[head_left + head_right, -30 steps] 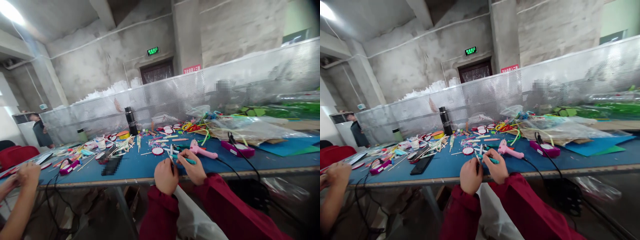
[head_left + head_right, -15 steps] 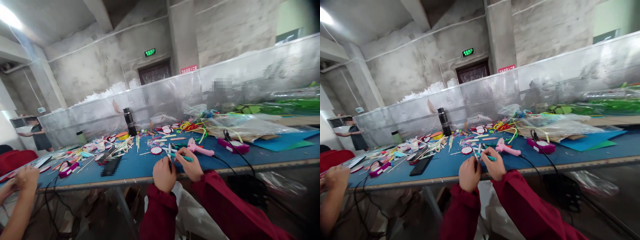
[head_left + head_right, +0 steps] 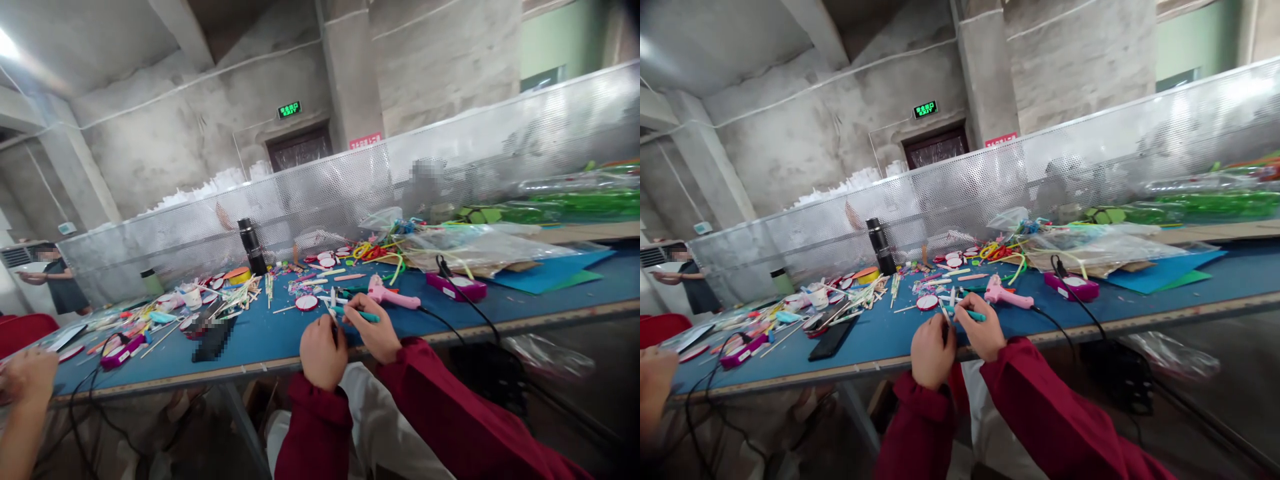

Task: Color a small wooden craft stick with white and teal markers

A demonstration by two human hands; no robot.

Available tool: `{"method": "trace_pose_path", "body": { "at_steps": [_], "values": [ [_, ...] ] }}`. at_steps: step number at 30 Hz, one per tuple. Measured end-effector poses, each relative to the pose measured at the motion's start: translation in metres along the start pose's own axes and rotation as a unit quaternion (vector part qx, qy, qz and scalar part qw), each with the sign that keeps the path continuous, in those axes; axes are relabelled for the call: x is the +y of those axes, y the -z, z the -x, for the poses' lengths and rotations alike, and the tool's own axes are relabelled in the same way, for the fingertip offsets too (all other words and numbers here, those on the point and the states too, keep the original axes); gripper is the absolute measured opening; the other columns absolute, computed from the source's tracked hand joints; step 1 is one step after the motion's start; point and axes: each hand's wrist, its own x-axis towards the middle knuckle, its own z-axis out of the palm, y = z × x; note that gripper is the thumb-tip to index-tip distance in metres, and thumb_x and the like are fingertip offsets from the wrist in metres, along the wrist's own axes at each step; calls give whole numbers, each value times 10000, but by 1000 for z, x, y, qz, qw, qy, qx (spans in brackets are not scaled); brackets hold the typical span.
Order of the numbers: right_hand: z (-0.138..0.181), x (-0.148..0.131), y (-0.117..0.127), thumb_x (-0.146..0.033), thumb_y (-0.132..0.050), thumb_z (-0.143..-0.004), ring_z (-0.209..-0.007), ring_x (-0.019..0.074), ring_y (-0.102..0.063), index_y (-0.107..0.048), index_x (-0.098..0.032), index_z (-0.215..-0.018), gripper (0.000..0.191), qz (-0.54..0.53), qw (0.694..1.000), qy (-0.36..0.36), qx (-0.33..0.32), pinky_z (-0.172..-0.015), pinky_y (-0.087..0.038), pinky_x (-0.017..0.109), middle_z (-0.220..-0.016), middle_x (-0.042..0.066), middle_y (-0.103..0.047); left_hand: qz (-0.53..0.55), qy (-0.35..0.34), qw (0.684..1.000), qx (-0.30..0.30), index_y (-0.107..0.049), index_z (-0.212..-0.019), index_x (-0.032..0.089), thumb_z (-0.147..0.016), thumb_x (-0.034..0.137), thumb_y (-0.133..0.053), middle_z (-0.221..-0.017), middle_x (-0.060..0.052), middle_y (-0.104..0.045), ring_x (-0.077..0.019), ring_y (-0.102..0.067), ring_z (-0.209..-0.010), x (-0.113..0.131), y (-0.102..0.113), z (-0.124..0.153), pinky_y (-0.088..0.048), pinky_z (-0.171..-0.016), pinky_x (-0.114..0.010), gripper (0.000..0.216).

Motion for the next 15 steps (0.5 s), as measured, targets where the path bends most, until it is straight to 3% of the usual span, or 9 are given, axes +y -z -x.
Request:
{"method": "trace_pose_path", "body": {
  "at_steps": [15],
  "values": [
    [2, 0, 2, -338, -614, -837, -653, 162, -575, -555, -226, -709, 179, 17, 1000, 10, -1, -633, -458, 288, -666, -7, -620, -11, -2, 1000, -5, -552, -904, 211, -954, 268, -527, -851, -38, -678, -196, -644, -873, 0, 3, 0, -418, -722, -308, 80]
  ]
}}
